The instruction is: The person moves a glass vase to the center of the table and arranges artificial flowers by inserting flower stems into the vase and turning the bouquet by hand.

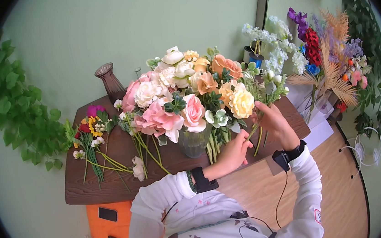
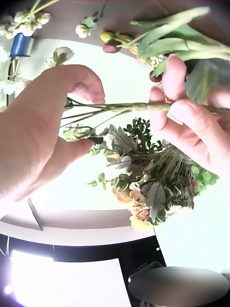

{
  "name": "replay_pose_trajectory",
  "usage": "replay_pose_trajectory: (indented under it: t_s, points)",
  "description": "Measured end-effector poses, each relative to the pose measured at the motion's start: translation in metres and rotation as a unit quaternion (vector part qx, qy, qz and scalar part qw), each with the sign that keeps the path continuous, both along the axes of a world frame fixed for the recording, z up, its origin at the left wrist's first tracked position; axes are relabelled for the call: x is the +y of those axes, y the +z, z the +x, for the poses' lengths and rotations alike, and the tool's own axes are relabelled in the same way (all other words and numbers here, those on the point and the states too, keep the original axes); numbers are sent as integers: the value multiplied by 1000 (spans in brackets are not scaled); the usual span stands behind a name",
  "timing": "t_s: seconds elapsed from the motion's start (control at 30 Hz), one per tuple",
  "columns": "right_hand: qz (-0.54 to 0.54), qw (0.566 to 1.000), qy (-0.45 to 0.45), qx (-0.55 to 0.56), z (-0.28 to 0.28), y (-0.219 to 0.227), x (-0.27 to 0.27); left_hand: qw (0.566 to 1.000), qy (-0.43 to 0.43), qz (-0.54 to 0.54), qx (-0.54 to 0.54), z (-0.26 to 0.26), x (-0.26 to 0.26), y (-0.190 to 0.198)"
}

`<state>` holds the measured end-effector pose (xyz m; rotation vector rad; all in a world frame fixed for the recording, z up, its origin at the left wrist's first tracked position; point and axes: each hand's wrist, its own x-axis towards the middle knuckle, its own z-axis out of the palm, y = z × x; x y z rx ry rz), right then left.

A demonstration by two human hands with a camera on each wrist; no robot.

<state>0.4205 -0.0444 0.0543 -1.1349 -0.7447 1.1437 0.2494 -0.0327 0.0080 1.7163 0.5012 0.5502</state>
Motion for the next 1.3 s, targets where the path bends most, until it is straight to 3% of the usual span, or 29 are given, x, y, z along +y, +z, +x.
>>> replay_pose_trajectory:
  t_s: [0.1, 0.17, 0.23, 0.3, 0.33, 0.37, 0.43, 0.5, 0.57, 0.6, 0.63, 0.7, 0.73, 0.8, 0.87, 1.13, 1.23, 1.3]
  points:
    - [28, 997, -13, 64, -1, -2, 3, 999, -23, 4, 34, -6, 3, 2]
    - [72, 982, -6, 175, 7, -11, 9, 993, -30, 115, -29, -11, 2, -1]
    - [84, 978, -29, 191, 7, -6, 8, 995, -49, 91, -3, -33, -3, 17]
    - [128, 963, -23, 237, 7, 13, -2, 986, -87, 135, -43, -60, -3, 28]
    - [142, 961, -42, 235, 3, 22, -7, 987, -111, 119, -4, -78, 1, 37]
    - [197, 956, -21, 216, 8, 22, -11, 985, -133, 102, 35, -96, 6, 48]
    - [261, 945, -26, 197, 3, 33, -21, 992, -93, 53, 64, -129, 16, 58]
    - [290, 939, -33, 184, 2, 38, -29, 968, 30, 118, 220, -155, 31, 68]
    - [301, 933, -50, 191, -8, 48, -37, 941, 155, 253, 165, -170, 44, 67]
    - [298, 933, -48, 194, -10, 50, -38, 914, 146, 254, 279, -175, 61, 63]
    - [306, 938, -46, 155, -12, 50, -40, 914, 147, 251, 282, -175, 68, 56]
    - [313, 942, -41, 115, -19, 52, -40, 919, 151, 364, -16, -161, 70, 60]
    - [322, 940, -34, 108, -27, 52, -40, 919, 154, 363, -16, -156, 84, 51]
    - [333, 937, -27, 101, -38, 51, -41, 900, 74, 427, 54, -148, 119, 18]
    - [352, 936, -16, 8, -44, 50, -42, 898, 82, 431, 45, -147, 127, 15]
    - [350, 926, -64, -129, -61, 71, -59, 898, 114, 423, -26, -126, 147, 9]
    - [352, 922, -3, -163, -71, 87, -63, 904, 130, 404, -45, -123, 142, 0]
    - [362, 911, 63, -189, -70, 90, -60, 923, 126, 364, 13, -123, 125, 32]
